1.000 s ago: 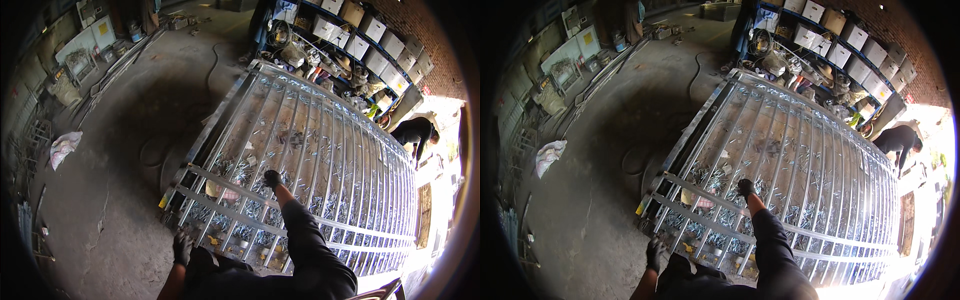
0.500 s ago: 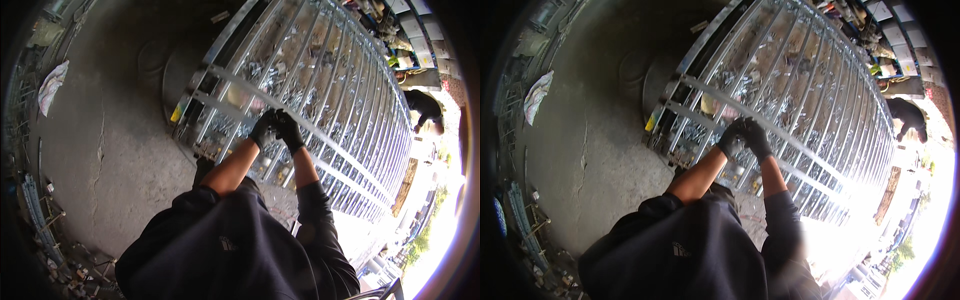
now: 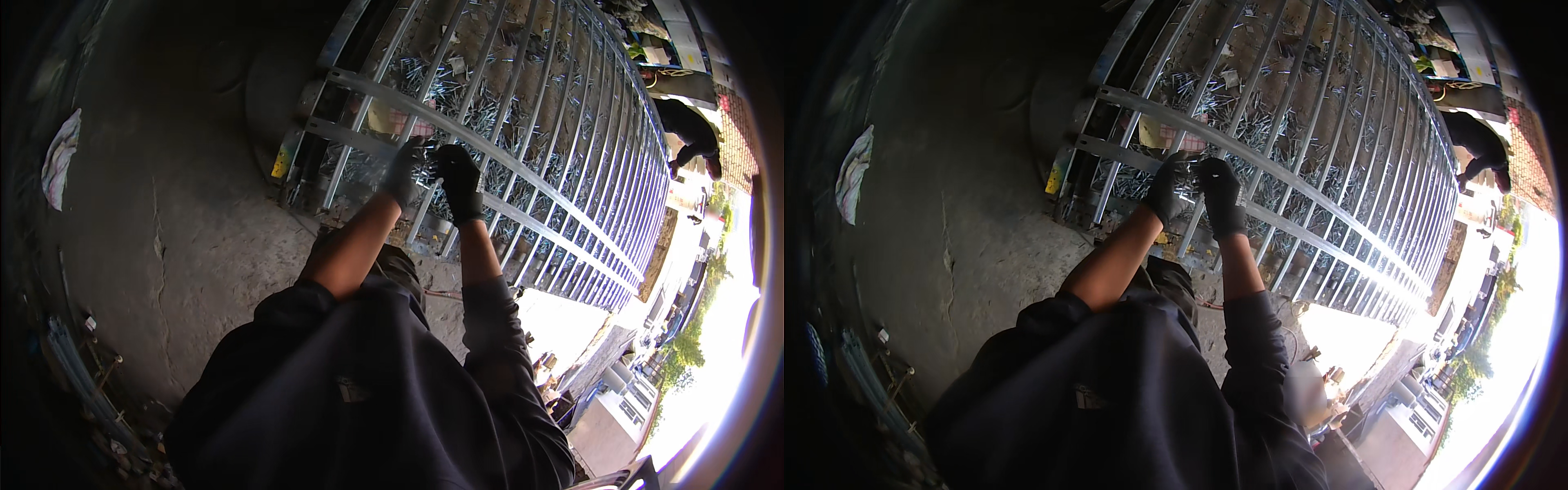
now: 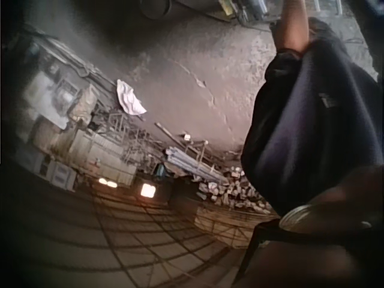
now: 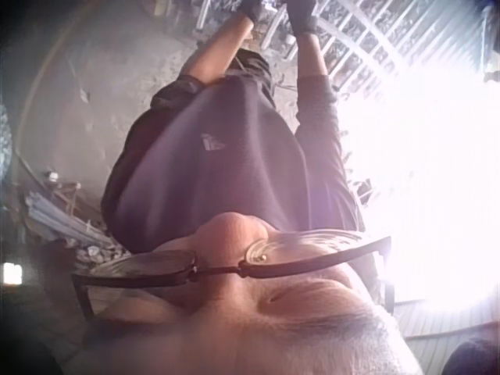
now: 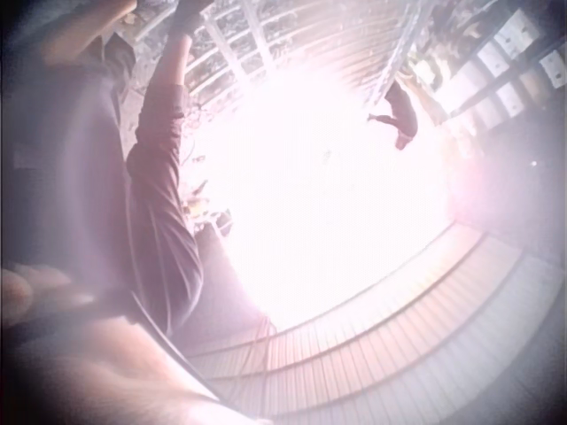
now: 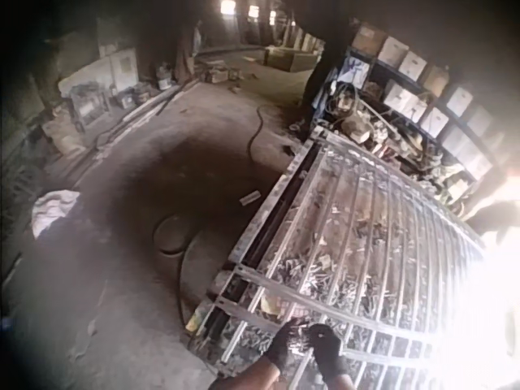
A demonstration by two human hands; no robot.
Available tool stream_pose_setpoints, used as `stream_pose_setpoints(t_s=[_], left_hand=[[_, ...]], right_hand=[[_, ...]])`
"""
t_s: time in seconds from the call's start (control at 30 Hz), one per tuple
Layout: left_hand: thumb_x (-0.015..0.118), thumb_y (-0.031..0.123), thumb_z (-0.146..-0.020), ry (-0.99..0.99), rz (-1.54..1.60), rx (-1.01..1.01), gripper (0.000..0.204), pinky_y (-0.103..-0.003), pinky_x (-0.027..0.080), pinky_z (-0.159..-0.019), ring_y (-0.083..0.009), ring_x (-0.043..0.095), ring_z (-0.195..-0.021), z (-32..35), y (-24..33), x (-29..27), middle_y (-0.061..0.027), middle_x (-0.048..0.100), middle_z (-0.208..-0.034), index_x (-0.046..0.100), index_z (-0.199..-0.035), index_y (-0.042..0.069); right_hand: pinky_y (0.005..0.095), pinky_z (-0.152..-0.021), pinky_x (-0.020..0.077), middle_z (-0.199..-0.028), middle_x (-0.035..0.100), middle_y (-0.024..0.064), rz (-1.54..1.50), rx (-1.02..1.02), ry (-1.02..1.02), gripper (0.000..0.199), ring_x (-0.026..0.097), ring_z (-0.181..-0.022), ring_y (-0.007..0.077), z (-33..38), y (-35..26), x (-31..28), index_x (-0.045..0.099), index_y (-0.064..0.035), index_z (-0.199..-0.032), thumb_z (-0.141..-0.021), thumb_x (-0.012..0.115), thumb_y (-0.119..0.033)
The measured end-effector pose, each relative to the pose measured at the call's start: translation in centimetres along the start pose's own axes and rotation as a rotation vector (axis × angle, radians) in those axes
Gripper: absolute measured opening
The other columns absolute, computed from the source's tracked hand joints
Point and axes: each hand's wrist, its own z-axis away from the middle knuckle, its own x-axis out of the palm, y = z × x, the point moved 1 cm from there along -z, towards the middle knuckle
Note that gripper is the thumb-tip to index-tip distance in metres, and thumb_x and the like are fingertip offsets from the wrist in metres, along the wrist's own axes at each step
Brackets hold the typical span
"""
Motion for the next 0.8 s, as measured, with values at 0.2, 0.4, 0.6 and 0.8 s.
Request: stream_pose_setpoints(t_s=[0.2,0.4,0.6,0.8], left_hand=[[0.051,0.037,-0.097,0.04,-0.085,-0.081,0.036,-0.04,0.049,-0.08,-0.0236,0.065,-0.091,2.1,2.0,0.5,-0.0045,0.07,-0.106,0.063,-0.12,0.012],[0.048,0.022,-0.1,0.034,0.19,-0.109,0.029,-0.047,0.054,-0.093,-0.0294,0.064,-0.109,2.7,3.8,1.4,-0.0123,0.067,-0.113,0.061,-0.12,0.006],[0.052,0.03,-0.098,0.202,0.035,-0.166,0.023,-0.028,0.049,-0.046,-0.0201,0.067,-0.074,-0.6,3.7,-1.2,-0.0052,0.068,-0.084,0.063,-0.104,0.01],[0.064,0.039,-0.092,0.259,-0.497,0.051,0.023,-0.021,0.035,-0.036,-0.0075,0.054,-0.047,-1.5,4.2,-5.0,0.0047,0.058,-0.065,0.062,-0.095,0.017]], right_hand=[[0.0216,-0.053,0.0476,-0.097,0.072,0.0073,-0.335,0.171,0.079,0.029,0.068,-0.073,0.0131,0.2,-1.3,0.7,0.058,-0.0032,-0.123,-0.094,0.056,-0.008],[0.0219,-0.056,0.047,-0.107,0.071,0.0048,-0.567,0.437,0.179,0.031,0.067,-0.079,0.0138,1.7,-0.5,-0.3,0.058,-0.0062,-0.124,-0.097,0.059,-0.019],[0.0235,-0.061,0.0462,-0.112,0.067,0.0034,-0.763,0.471,0.275,0.024,0.065,-0.086,0.0129,5.2,2.7,-0.1,0.061,-0.0091,-0.116,-0.095,0.062,-0.022],[0.024,-0.062,0.0484,-0.097,0.065,-0.0001,-0.773,0.473,0.235,0.023,0.064,-0.082,0.0126,7.1,4.6,1.1,0.058,-0.0101,-0.115,-0.098,0.06,-0.025]])
